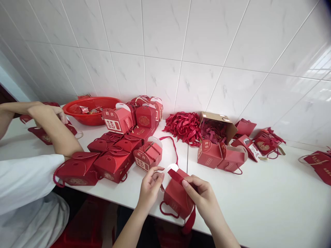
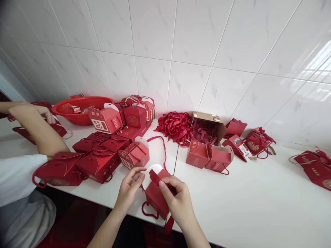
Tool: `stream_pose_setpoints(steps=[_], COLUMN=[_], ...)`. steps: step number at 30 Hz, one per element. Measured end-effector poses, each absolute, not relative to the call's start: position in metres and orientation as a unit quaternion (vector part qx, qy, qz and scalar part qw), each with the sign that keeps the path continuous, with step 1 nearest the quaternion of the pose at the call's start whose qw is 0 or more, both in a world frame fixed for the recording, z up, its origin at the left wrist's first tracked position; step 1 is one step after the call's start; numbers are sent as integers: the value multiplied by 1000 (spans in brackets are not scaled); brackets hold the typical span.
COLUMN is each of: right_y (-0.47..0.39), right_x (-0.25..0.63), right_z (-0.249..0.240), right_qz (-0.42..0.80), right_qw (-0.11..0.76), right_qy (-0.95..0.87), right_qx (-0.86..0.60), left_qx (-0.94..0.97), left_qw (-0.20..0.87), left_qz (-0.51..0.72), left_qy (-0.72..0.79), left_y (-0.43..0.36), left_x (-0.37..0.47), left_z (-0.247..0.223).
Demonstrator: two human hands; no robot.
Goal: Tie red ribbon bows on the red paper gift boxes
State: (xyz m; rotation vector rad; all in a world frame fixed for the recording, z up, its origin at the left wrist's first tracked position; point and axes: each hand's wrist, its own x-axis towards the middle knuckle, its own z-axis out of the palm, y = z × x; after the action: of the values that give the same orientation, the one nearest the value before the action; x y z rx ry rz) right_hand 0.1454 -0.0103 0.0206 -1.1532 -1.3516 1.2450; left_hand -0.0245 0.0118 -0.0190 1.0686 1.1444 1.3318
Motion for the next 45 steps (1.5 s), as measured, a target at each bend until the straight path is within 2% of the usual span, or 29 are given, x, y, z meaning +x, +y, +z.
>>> stream_pose_setpoints(steps=[17,35,45], right_y=[-8,-4,0], right_x=[142,141,141], right_z=[10,-1,1], right_qz=[511,441,427], right_qw=[474,462,457], right_qy=[-529,-508,-509], right_qx=[-485,-578,-591], left_qx=[439,443,479], left_qw=[517,520,479], left_qz=[560,570,574], left_qy=[476,456,460], left_y=[11,13,11], left_x=[-25,-24,-24], left_z=[-27,-30,-33])
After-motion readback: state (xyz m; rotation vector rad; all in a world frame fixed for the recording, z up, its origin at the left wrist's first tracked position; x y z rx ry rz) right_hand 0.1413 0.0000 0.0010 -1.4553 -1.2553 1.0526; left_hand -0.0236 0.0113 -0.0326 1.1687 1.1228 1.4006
